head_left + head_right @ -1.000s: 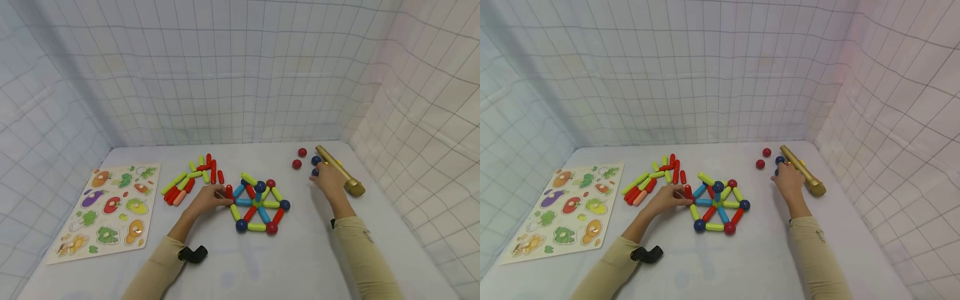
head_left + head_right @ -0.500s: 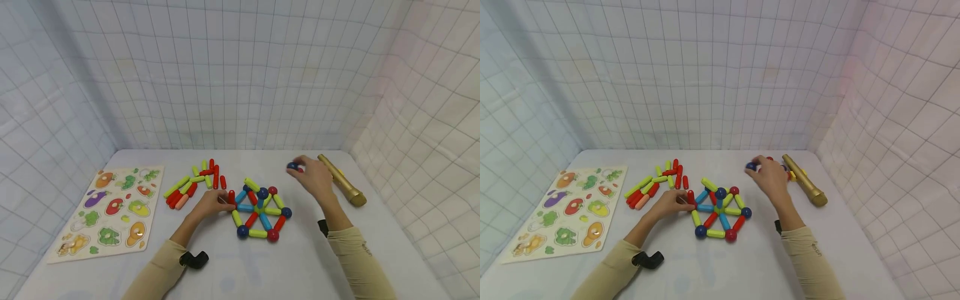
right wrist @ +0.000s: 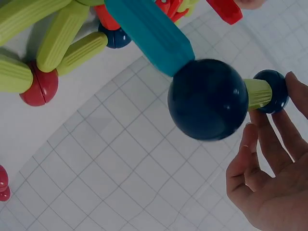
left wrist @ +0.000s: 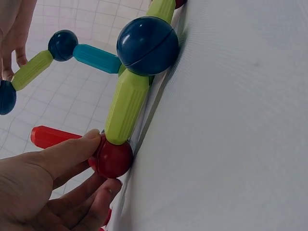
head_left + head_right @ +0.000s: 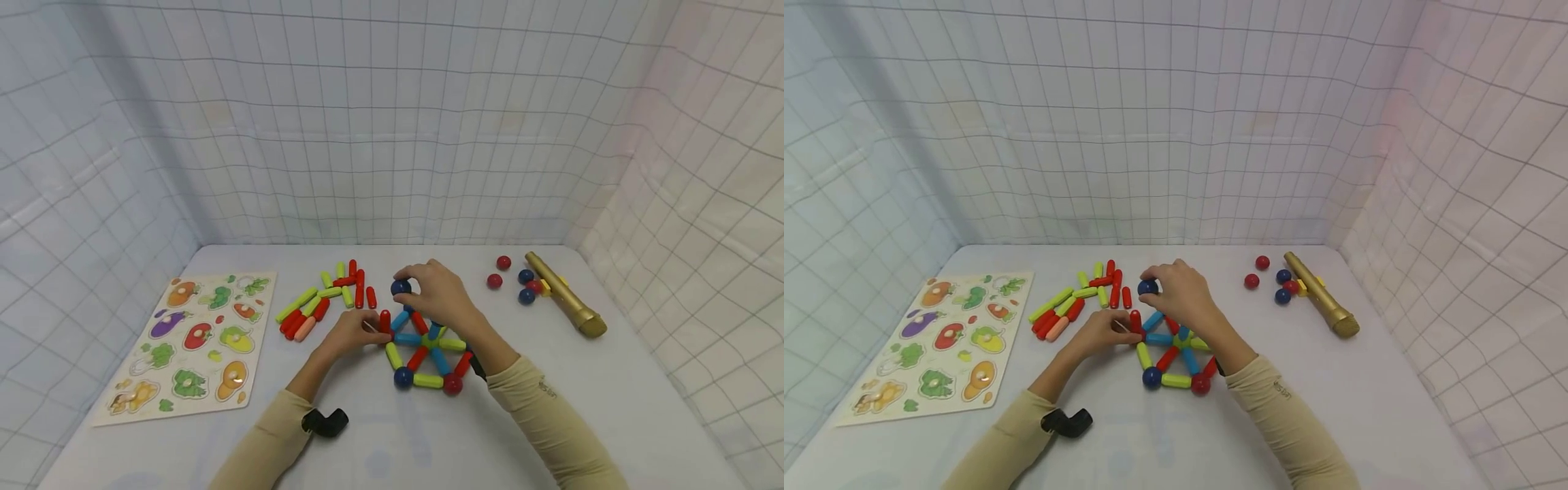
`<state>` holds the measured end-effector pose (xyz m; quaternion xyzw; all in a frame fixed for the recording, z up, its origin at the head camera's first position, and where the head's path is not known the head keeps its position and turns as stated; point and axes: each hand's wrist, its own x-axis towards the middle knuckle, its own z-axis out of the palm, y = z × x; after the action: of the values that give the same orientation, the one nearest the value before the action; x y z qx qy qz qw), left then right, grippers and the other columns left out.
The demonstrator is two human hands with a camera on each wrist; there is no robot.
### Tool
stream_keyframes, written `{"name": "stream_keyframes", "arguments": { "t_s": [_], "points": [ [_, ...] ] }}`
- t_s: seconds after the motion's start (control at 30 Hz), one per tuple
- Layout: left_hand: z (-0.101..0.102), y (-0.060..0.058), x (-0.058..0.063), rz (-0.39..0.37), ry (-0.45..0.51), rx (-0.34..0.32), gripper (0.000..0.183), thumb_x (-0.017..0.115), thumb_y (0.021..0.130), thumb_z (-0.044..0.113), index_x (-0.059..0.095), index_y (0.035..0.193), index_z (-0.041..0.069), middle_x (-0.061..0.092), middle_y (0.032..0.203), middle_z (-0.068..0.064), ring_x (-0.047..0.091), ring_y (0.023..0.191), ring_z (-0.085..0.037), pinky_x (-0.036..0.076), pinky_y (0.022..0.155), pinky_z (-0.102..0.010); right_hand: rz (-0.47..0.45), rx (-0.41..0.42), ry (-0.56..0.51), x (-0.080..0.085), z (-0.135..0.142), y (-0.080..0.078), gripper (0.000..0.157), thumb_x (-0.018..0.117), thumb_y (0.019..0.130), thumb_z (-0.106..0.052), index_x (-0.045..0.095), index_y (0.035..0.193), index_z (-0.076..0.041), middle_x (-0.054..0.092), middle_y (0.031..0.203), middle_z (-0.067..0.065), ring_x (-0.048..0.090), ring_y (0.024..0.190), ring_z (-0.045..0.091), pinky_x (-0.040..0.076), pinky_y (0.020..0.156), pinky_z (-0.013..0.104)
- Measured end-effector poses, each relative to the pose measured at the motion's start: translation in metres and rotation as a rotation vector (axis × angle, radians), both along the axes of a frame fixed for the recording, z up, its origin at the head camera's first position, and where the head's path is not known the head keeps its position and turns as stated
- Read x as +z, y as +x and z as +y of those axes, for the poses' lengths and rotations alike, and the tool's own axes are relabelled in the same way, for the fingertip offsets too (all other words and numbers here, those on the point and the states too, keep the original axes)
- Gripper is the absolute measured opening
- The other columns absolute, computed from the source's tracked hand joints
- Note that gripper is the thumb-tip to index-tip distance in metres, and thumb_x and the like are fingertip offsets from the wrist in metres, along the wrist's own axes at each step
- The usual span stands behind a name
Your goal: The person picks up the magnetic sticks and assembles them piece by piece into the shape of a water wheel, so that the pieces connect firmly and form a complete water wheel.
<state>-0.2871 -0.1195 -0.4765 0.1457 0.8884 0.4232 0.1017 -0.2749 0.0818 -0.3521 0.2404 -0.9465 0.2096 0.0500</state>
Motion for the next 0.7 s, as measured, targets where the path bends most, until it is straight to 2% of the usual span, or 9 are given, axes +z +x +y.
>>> {"name": "stream_keyframes", "arguments": {
  "t_s": [0.2, 0.47, 0.6, 0.7],
  "points": [
    [0.001, 0.001, 0.003, 0.023, 0.001, -0.022, 0.023, 0.077, 0.083, 0.027, 0.071, 0.099, 0.011, 0.073, 0.097, -0.004, 0.065, 0.087, -0.016, 0.057, 0.077, -0.030, -0.004, 0.071, 0.021, -0.012, -0.010, -0.003, 0.036, 0.076, 0.084, -0.033, 0.070, 0.117, -0.018, 0.072, 0.109, -0.001, 0.057, 0.095, 0.018, 0.048, 0.082, 0.036],
    [0.002, 0.005, 0.008, 0.074, -0.021, -0.043, 0.023, 0.076, 0.084, 0.027, 0.072, 0.101, 0.011, 0.073, 0.096, -0.004, 0.064, 0.082, -0.014, 0.056, 0.071, -0.026, -0.045, 0.083, 0.122, -0.024, -0.021, -0.005, 0.039, 0.076, 0.084, -0.032, 0.068, 0.120, -0.020, 0.072, 0.112, -0.003, 0.059, 0.100, 0.021, 0.046, 0.090, 0.042],
    [0.003, 0.005, 0.008, 0.054, -0.018, -0.029, 0.023, 0.076, 0.084, 0.026, 0.071, 0.102, 0.012, 0.072, 0.097, -0.004, 0.064, 0.082, -0.014, 0.056, 0.070, -0.026, -0.077, 0.095, 0.082, -0.022, -0.013, -0.004, 0.041, 0.073, 0.087, -0.034, 0.065, 0.124, -0.020, 0.070, 0.119, -0.001, 0.060, 0.106, 0.023, 0.047, 0.093, 0.046],
    [0.004, 0.004, 0.008, 0.026, -0.022, -0.014, 0.023, 0.077, 0.084, 0.024, 0.071, 0.102, 0.012, 0.072, 0.098, -0.004, 0.064, 0.083, -0.015, 0.057, 0.071, -0.027, -0.084, 0.055, 0.008, -0.018, 0.006, -0.005, 0.041, 0.068, 0.090, -0.039, 0.063, 0.127, -0.022, 0.066, 0.126, 0.001, 0.061, 0.109, 0.024, 0.049, 0.093, 0.047]
  ]
}}
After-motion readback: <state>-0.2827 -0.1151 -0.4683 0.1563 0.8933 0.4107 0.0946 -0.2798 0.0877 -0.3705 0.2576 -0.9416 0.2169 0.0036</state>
